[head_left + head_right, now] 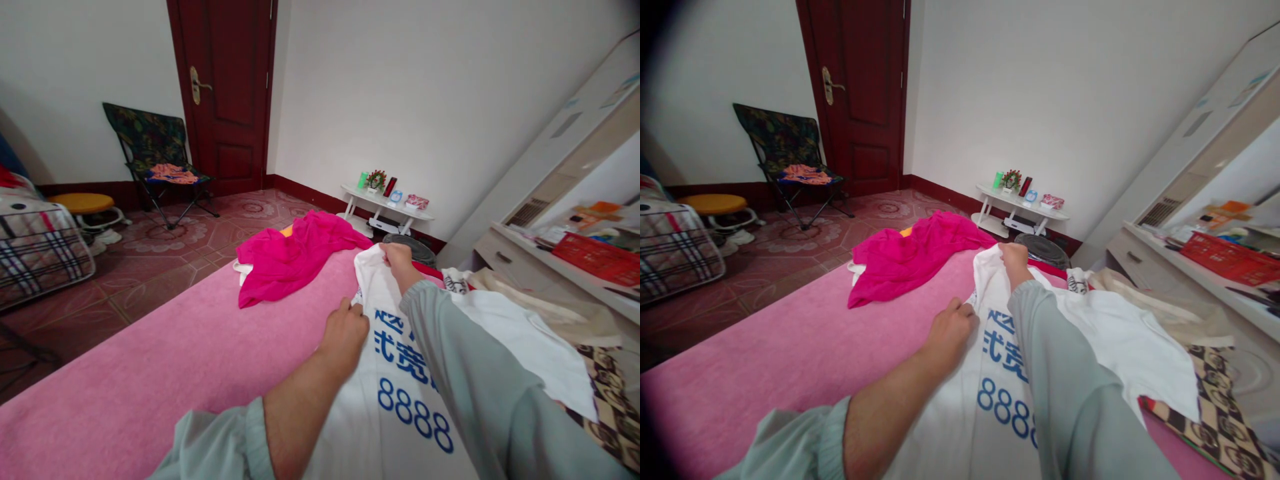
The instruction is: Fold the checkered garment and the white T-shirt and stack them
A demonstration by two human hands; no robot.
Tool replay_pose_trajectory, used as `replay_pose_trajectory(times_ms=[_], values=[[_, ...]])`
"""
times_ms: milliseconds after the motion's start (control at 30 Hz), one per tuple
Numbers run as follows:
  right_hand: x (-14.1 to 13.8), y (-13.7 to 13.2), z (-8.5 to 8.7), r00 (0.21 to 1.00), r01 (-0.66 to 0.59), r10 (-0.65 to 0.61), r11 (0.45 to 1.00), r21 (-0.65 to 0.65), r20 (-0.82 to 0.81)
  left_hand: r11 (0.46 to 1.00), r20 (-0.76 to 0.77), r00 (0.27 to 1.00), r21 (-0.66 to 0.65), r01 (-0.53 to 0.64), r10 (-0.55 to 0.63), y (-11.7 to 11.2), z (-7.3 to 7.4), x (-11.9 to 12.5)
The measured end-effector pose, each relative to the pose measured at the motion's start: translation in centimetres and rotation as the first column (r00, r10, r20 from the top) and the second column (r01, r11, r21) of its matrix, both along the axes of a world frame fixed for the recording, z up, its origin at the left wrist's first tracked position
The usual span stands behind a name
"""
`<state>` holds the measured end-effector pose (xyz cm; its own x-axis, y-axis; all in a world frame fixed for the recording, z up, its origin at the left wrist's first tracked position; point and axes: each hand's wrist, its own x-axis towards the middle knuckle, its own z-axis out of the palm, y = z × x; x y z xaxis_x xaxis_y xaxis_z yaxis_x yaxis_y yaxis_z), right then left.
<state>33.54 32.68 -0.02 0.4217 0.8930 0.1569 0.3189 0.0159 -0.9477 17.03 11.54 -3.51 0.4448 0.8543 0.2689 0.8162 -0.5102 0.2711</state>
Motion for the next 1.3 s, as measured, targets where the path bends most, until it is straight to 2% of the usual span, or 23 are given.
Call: replay_pose_trajectory(times_ms=[100,200,300,367,433,500,533,633,733,800,933,1133,1300], values=[[-0.2,0.3,0.9,0.989,0.016,-0.008,0.998,0.056,-0.146,0.994,0.050,0.994,-0.035,-0.100,0.102,-0.1,-0.1,0.1],[-0.6,0.3,1.4,0.971,-0.034,0.061,0.992,0.122,-0.231,0.963,0.131,0.955,-0.092,-0.254,0.265,0.1,-0.1,-0.2],[-0.7,0.0,1.1,0.954,-0.120,0.157,0.981,0.153,-0.254,0.914,0.177,0.898,-0.141,-0.382,0.402,0.5,0.0,-0.7],[-0.6,-0.2,0.5,0.950,-0.170,0.205,0.973,0.157,-0.236,0.896,0.174,0.879,-0.107,-0.431,0.443,0.8,0.0,-1.0],[-0.4,-0.7,-0.3,0.975,-0.188,0.205,0.966,0.176,-0.084,0.896,0.164,0.882,-0.034,-0.442,0.441,0.8,-0.1,-1.1],[-0.1,-1.3,-1.3,0.966,-0.187,0.142,0.961,0.204,0.214,0.919,0.161,0.911,0.049,-0.392,0.380,0.8,-0.2,-1.0],[0.0,-1.8,-1.7,0.931,-0.187,0.102,0.958,0.216,0.352,0.934,0.162,0.930,0.087,-0.345,0.329,0.7,-0.3,-0.9],[0.3,-3.2,-2.8,0.811,-0.198,0.048,0.960,0.196,0.583,0.976,0.153,0.978,0.147,-0.161,0.139,0.6,-0.4,-0.6],[0.9,-4.1,-3.7,0.664,-0.090,-0.006,0.992,0.088,0.747,0.991,0.140,0.990,0.124,-0.052,0.035,0.6,-0.6,-0.4],[1.9,-4.3,-4.1,0.607,0.065,-0.057,0.998,0.022,0.792,0.992,0.141,0.989,0.116,-0.053,0.036,0.7,-0.7,-0.3],[4.3,-4.2,-4.6,0.572,0.299,-0.110,0.951,-0.081,0.813,0.991,0.139,0.988,0.106,-0.077,0.062,0.7,-1.0,-0.2],[6.4,-4.6,-4.5,0.530,0.356,-0.077,0.924,-0.140,0.845,0.978,0.158,0.968,0.034,-0.204,0.197,0.3,-1.1,-0.2],[6.9,-5.2,-4.2,0.516,0.360,-0.103,0.927,-0.106,0.850,0.970,0.152,0.959,-0.002,-0.244,0.241,0.1,-0.8,-0.2]])
